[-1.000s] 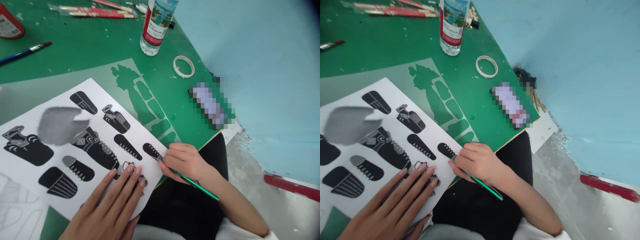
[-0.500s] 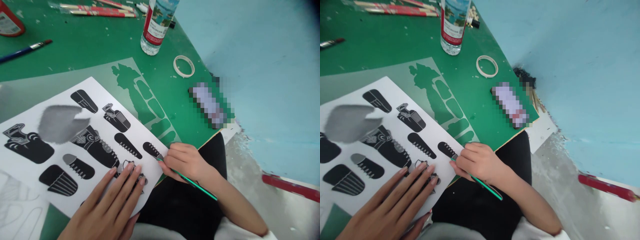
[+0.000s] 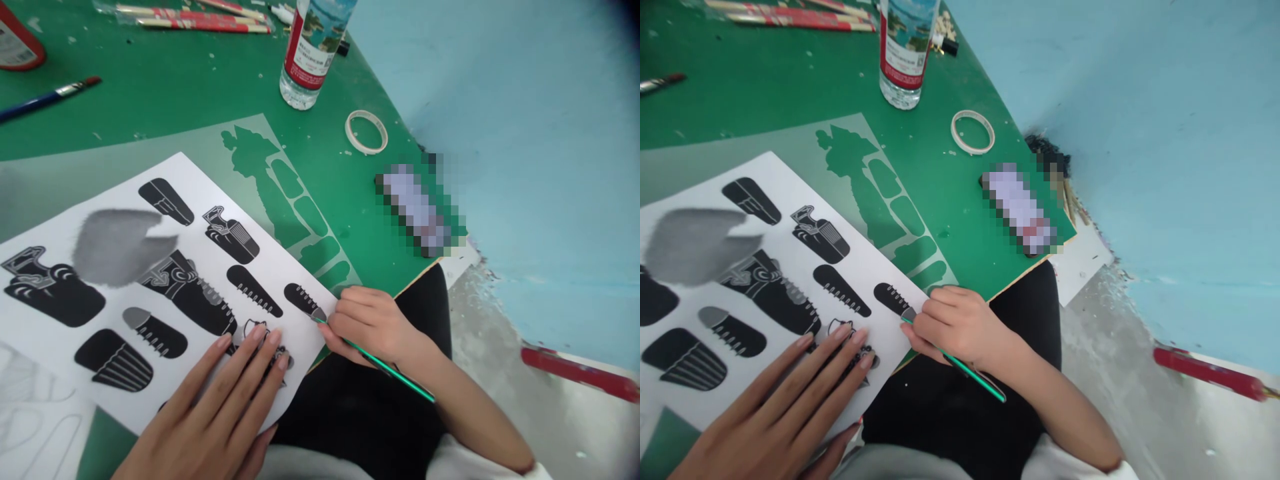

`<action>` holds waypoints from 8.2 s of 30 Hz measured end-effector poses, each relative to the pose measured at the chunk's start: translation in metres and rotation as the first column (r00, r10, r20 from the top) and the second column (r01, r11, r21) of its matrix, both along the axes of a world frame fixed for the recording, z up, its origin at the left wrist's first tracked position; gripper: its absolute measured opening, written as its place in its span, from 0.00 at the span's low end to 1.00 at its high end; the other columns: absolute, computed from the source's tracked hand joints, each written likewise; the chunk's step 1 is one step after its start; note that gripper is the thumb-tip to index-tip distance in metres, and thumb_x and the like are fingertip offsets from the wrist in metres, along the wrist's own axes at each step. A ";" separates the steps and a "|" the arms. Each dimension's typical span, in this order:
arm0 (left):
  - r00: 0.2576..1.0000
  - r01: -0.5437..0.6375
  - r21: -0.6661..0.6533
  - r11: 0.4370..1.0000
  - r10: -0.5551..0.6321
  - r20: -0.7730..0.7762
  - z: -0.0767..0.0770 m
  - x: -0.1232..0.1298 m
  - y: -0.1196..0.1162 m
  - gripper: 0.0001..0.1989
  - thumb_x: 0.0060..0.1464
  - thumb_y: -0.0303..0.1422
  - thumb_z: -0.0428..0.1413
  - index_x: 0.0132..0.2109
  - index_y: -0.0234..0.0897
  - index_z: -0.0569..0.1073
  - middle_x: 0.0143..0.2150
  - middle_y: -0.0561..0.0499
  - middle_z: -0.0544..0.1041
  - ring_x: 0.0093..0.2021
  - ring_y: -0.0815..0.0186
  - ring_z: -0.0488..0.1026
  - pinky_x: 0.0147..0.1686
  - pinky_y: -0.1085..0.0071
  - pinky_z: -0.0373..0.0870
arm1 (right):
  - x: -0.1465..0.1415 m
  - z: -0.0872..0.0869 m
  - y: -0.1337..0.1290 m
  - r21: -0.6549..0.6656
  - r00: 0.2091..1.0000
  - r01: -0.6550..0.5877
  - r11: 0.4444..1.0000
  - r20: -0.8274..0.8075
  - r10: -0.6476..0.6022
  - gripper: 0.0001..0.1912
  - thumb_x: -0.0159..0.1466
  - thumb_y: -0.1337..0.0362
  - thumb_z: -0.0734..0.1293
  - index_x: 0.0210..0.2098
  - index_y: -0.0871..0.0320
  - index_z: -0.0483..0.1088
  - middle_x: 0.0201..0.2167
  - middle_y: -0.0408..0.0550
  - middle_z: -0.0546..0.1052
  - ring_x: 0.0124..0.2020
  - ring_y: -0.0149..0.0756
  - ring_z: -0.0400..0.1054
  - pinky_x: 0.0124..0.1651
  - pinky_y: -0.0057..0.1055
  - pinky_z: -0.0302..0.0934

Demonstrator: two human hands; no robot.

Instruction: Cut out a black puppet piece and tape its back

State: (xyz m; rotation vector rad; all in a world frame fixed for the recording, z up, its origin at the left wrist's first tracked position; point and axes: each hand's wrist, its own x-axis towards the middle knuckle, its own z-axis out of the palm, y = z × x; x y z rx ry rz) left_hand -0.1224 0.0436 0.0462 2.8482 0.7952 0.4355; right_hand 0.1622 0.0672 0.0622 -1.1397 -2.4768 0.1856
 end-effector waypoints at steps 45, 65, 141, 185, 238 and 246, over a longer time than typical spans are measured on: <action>0.999 0.025 -0.058 0.998 -0.024 0.024 0.000 -0.002 0.000 0.32 0.70 0.43 0.51 0.72 0.26 0.63 0.76 0.34 0.61 0.79 0.49 0.50 0.77 0.50 0.41 | 0.004 0.004 -0.010 -0.027 1.000 0.015 1.000 0.012 -0.014 0.21 0.74 0.68 0.64 0.24 0.56 0.66 0.21 0.41 0.65 0.25 0.33 0.53 0.30 0.32 0.53; 0.999 0.021 -0.054 0.998 -0.019 0.040 0.001 -0.002 0.001 0.32 0.70 0.43 0.52 0.72 0.27 0.64 0.76 0.36 0.62 0.78 0.50 0.51 0.77 0.51 0.41 | 0.006 0.002 -0.012 -0.035 1.000 0.012 0.999 -0.005 -0.012 0.19 0.73 0.69 0.66 0.25 0.56 0.65 0.21 0.41 0.65 0.25 0.33 0.55 0.31 0.32 0.54; 0.952 0.197 -0.075 0.978 -0.172 0.252 -0.002 -0.027 0.076 0.26 0.67 0.39 0.59 0.67 0.32 0.72 0.68 0.46 0.74 0.71 0.54 0.67 0.80 0.52 0.43 | -0.027 0.001 0.021 -0.443 0.791 0.098 0.891 -0.509 -0.340 0.12 0.77 0.59 0.58 0.37 0.54 0.66 0.25 0.38 0.61 0.24 0.31 0.55 0.29 0.32 0.50; 0.963 0.140 -0.053 0.989 -0.123 0.238 -0.001 -0.024 0.074 0.19 0.70 0.42 0.54 0.61 0.41 0.78 0.65 0.46 0.77 0.70 0.53 0.70 0.77 0.52 0.52 | -0.079 0.005 0.019 -0.445 0.829 0.200 0.873 -0.399 -0.393 0.20 0.79 0.62 0.58 0.29 0.56 0.65 0.24 0.40 0.69 0.23 0.26 0.65 0.28 0.27 0.58; 0.983 -0.180 -0.047 0.982 0.179 -0.030 -0.001 -0.035 0.091 0.29 0.74 0.46 0.43 0.75 0.45 0.59 0.79 0.45 0.55 0.80 0.54 0.49 0.77 0.46 0.46 | -0.092 -0.002 0.046 -0.132 0.917 0.088 0.987 -0.376 -0.132 0.22 0.75 0.65 0.61 0.24 0.54 0.56 0.19 0.37 0.58 0.22 0.30 0.52 0.28 0.32 0.48; 0.986 -0.169 -0.094 0.981 0.169 -0.006 -0.003 -0.035 0.093 0.34 0.71 0.54 0.46 0.76 0.44 0.59 0.79 0.44 0.53 0.80 0.52 0.46 0.77 0.46 0.43 | -0.102 -0.003 0.041 -0.118 0.951 0.136 0.984 -0.262 -0.163 0.21 0.75 0.68 0.57 0.25 0.54 0.55 0.19 0.39 0.61 0.22 0.30 0.54 0.29 0.31 0.50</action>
